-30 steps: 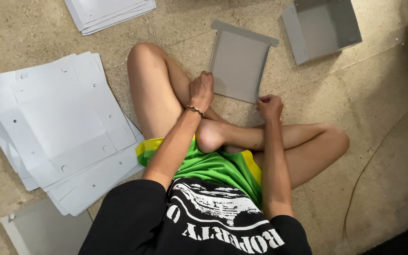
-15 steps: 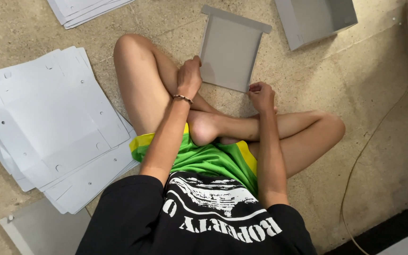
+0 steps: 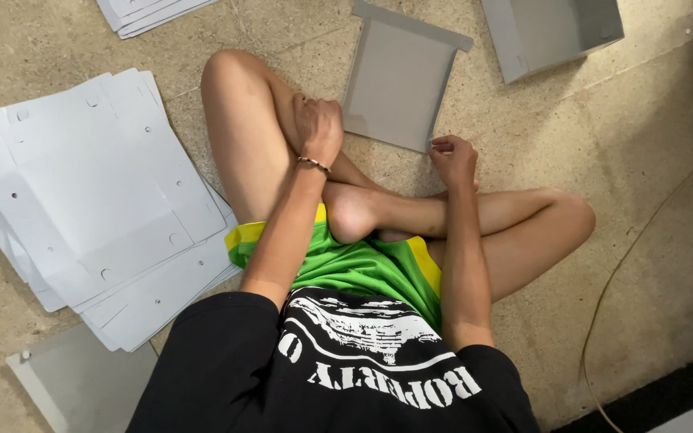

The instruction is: The person sits on the floor and folds a flat white cardboard sheet into a box by creasing the edges and tucking the tabs into slots. The person completes one box and holds it up to show the finished product.

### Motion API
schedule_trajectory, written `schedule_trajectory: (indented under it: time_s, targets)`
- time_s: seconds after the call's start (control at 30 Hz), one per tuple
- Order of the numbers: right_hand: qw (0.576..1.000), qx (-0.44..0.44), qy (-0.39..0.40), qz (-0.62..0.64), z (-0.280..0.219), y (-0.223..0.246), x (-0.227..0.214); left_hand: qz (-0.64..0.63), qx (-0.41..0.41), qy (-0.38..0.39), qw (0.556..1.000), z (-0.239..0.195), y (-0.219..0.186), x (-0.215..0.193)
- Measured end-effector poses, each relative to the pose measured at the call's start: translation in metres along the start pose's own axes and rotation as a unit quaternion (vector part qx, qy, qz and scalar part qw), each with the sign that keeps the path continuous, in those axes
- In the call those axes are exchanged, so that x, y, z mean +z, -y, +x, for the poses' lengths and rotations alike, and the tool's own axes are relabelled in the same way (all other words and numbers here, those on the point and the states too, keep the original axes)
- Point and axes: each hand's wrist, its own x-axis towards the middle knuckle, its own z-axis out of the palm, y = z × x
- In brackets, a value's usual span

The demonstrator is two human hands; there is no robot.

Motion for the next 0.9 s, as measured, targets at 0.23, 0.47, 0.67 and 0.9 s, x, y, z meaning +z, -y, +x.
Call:
schedule_trajectory:
  time_s: [0.23, 0.47, 0.67, 0.9]
  targets:
    - [1.000, -0.018, 0.005, -0.022, 0.002, 0.000, 0.005, 0.006, -0.015, 0.062, 0.998, 0.005, -0.005, -0.009]
    - [0.987, -0.064, 0.020, -0.143, -0.009, 0.021, 0.002, -0.017, -0.036, 0.097, 0.995, 0.011, -0.007, -0.016]
    - [0.981, -0.104, -0.007, -0.161, -0.011, 0.028, 0.007, -0.007, -0.064, 0.119, 0.991, 0.029, -0.003, 0.001]
    - [0.971, -0.146, -0.057, -0.181, 0.015, -0.001, 0.023, -0.045, -0.070, 0.114, 0.990, 0.023, -0.006, -0.012]
